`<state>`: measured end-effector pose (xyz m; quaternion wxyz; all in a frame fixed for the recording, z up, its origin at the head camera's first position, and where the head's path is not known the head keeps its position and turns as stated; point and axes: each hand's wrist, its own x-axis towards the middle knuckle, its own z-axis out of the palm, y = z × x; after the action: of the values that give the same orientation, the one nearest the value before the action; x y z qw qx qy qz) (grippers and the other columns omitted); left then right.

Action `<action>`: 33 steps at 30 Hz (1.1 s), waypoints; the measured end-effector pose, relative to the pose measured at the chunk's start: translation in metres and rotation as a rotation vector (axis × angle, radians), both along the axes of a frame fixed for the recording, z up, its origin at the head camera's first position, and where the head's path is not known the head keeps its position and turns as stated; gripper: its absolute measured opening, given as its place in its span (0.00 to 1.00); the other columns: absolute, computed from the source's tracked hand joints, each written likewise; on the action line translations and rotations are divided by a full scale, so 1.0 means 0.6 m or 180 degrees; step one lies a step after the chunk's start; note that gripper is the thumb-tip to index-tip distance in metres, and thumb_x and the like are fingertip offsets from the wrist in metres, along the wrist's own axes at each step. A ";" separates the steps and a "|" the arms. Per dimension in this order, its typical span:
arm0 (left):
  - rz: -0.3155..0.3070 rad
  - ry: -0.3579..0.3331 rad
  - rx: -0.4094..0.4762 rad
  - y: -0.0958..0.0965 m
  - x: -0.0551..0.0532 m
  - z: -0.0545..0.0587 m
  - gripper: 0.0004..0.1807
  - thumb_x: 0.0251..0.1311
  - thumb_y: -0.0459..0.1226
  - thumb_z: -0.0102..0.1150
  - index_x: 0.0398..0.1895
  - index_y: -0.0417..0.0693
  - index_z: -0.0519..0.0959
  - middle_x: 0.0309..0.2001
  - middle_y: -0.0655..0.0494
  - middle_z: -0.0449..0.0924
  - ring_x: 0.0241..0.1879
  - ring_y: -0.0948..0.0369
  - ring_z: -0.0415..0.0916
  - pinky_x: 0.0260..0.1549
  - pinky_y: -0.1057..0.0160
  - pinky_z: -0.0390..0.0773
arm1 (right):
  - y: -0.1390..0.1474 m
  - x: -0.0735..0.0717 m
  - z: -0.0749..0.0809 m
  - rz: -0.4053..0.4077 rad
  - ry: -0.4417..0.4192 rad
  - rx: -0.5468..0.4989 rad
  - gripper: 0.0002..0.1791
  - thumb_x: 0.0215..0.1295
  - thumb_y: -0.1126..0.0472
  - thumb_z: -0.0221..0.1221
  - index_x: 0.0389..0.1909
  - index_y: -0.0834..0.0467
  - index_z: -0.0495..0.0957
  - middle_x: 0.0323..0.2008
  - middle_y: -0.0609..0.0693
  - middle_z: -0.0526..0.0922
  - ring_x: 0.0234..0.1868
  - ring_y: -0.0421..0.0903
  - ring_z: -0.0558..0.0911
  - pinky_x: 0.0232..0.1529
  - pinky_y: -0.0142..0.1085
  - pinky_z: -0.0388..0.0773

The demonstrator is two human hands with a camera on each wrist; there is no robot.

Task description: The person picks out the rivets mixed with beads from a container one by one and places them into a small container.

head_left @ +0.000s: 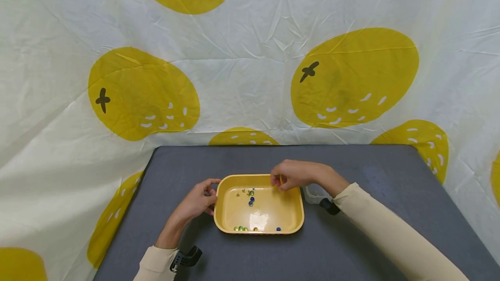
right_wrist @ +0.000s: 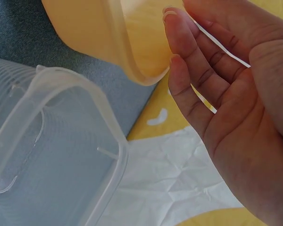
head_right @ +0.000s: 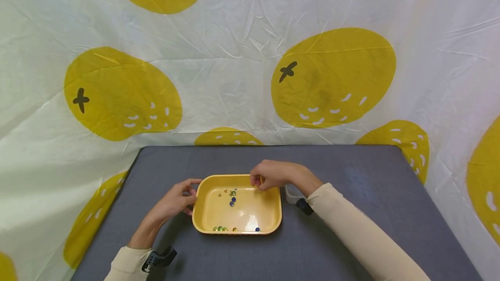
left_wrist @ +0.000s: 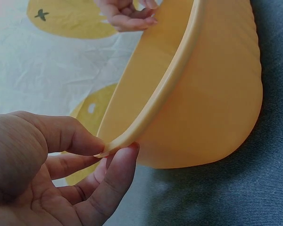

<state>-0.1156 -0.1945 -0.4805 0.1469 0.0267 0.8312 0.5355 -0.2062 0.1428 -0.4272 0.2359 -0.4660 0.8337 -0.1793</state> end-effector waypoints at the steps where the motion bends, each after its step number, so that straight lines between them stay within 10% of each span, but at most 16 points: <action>1: 0.0003 0.0000 -0.0004 0.000 0.000 0.000 0.28 0.68 0.25 0.53 0.72 0.38 0.67 0.37 0.44 0.70 0.28 0.53 0.78 0.25 0.49 0.87 | -0.002 0.000 0.000 -0.0004 0.0000 0.0012 0.08 0.65 0.68 0.64 0.42 0.54 0.82 0.35 0.44 0.82 0.35 0.38 0.78 0.39 0.30 0.79; 33: -0.0004 -0.0022 0.0024 -0.001 -0.002 0.004 0.28 0.67 0.25 0.53 0.72 0.39 0.68 0.37 0.43 0.70 0.29 0.53 0.78 0.28 0.44 0.87 | -0.081 -0.003 -0.013 0.0192 -0.0135 0.0284 0.14 0.68 0.66 0.63 0.54 0.58 0.80 0.48 0.53 0.83 0.38 0.39 0.77 0.45 0.31 0.77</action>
<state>-0.1165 -0.1949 -0.4778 0.1501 0.0259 0.8287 0.5386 -0.2078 0.0942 -0.4352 0.2794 -0.4759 0.8213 -0.1447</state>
